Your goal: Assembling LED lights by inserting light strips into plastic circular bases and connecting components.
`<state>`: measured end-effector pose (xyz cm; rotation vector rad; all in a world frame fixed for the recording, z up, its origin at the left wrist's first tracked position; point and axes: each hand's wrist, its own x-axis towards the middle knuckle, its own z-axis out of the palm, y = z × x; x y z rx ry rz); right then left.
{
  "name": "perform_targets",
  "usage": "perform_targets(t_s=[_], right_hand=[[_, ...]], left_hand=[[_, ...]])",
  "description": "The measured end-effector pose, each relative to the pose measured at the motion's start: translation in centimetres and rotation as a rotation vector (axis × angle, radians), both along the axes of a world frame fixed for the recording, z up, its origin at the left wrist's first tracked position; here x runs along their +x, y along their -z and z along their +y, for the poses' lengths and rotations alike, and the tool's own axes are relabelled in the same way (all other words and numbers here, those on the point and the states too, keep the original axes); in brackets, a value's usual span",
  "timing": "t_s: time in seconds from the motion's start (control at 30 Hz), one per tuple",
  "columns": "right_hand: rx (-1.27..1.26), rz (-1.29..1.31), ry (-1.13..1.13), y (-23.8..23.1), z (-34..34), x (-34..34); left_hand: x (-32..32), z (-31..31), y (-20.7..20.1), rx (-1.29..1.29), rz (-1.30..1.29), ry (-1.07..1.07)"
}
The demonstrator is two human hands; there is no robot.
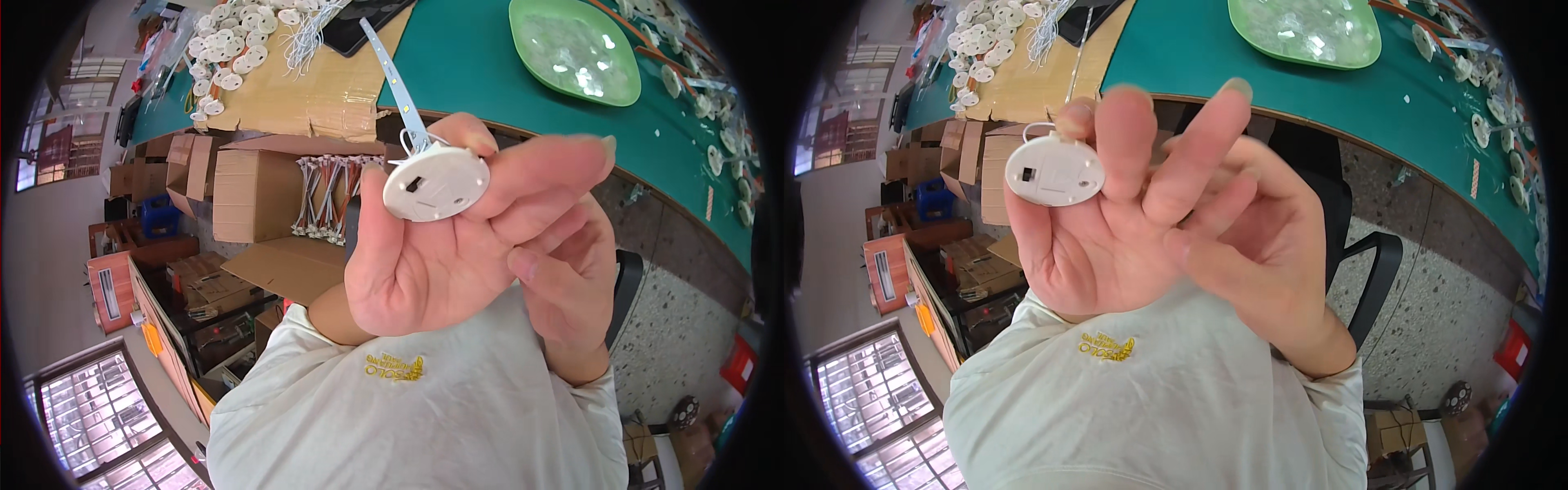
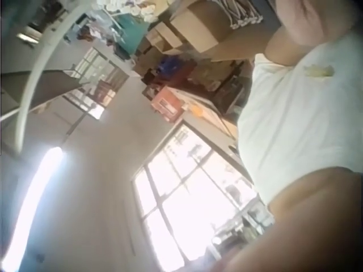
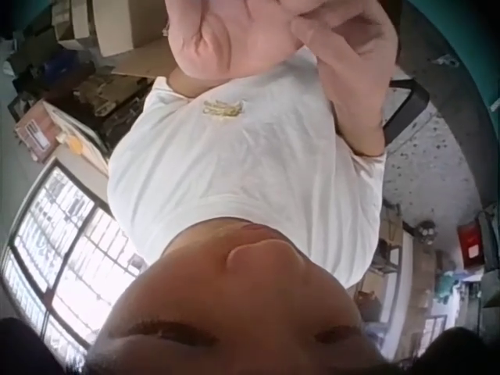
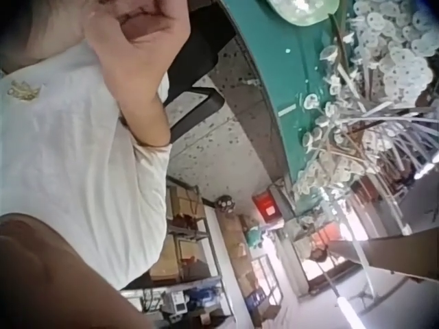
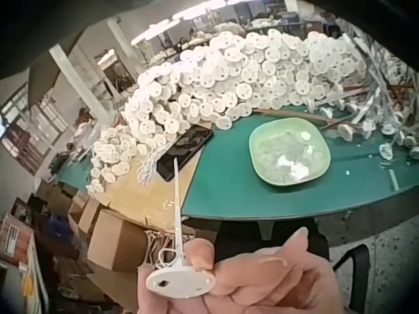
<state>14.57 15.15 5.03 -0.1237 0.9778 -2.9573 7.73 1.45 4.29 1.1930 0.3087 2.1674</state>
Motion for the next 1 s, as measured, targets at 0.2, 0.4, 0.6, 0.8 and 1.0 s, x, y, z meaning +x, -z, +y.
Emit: perform_targets(t_s=[0.2,0.4,0.6,0.8,1.0], right_hand=[[0.112,0.121,-0.035,0.7,0.4,0.4],[0.126,0.020,-0.032,0.2,0.0,0.5],[0.111,0.091,-0.050,0.5,-0.3,0.2],[0.118,0.012,-0.001,-0.1,-0.8,0.3],[0.203,-0.025,0.095,0.3,-1.2,0.3]], left_hand=[[2.8,1.2,-1.9,-0.049,-0.299,-0.273],[3.0,1.1,-1.8,-0.041,-0.305,-0.284],[2.8,0.9,-1.6,-0.029,-0.273,-0.292],[0.5,0.0,-0.8,-0.007,-0.070,-0.039],[1.5,0.9,-0.8,-0.073,-0.165,-0.295]])
